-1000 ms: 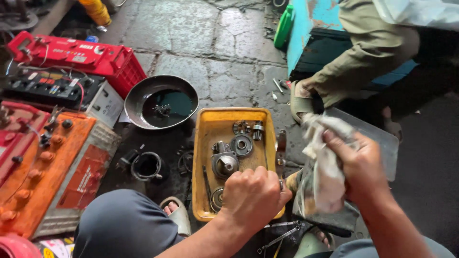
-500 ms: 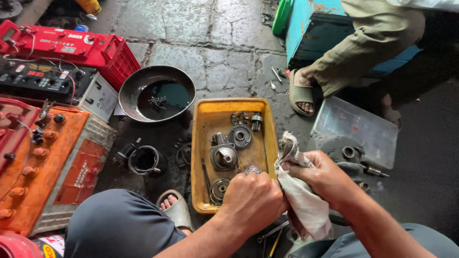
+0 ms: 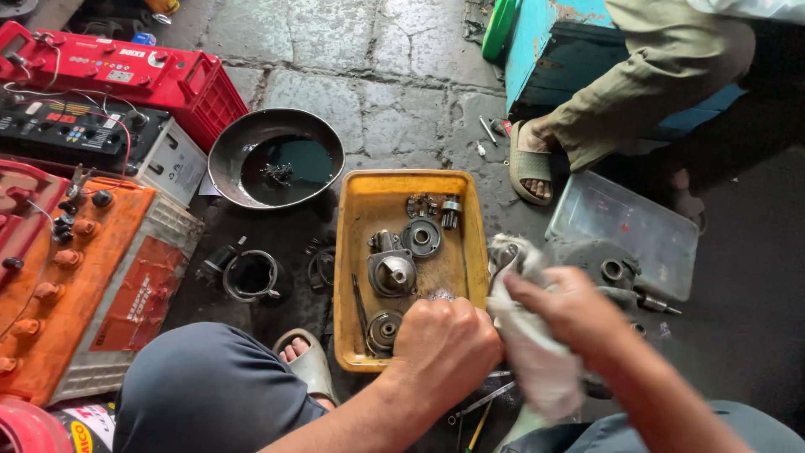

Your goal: Cleaning and inspecting small mechanical components with a cloth and a screwdriver.

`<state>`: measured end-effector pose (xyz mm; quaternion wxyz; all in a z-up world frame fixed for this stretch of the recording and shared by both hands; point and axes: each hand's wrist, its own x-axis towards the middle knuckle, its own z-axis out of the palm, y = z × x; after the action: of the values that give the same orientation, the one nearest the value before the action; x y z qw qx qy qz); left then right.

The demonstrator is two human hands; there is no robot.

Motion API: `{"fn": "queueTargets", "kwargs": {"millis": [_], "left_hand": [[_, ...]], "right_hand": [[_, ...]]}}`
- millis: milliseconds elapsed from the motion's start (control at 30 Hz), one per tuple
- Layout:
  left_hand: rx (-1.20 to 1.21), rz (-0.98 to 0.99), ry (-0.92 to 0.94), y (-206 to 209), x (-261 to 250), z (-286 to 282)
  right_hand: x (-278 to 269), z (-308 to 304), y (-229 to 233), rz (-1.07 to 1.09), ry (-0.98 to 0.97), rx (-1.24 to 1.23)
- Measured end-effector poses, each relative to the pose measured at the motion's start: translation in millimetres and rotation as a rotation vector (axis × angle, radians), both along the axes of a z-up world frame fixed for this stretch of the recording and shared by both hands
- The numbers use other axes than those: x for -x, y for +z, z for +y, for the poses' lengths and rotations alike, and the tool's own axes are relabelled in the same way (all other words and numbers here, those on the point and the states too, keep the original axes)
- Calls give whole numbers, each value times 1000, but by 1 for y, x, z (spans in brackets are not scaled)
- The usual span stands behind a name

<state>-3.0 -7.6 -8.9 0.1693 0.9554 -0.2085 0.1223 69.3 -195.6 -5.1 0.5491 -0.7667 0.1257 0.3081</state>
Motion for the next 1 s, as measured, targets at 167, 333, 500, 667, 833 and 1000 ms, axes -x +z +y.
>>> {"fn": "queueTargets", "kwargs": {"millis": [167,333,500,667,833,1000], "left_hand": [[-187,-17,-65,-15,5,-3],[-171,68,-106,-21,5,-2],[-163,97,-104,-20,8,-1],[-141,27,-60,-14,5,1],[-41,15,-13,3,1,2],[-18,16,-2,4,-1,3]], "right_hand": [[21,23,-32,6,-99,-208],[21,27,-24,68,-89,-269],[21,27,-17,143,-24,-291],[5,-1,-10,-19,224,-239],[-20,-35,8,-200,455,130],[-19,-21,36,-236,106,310]]}}
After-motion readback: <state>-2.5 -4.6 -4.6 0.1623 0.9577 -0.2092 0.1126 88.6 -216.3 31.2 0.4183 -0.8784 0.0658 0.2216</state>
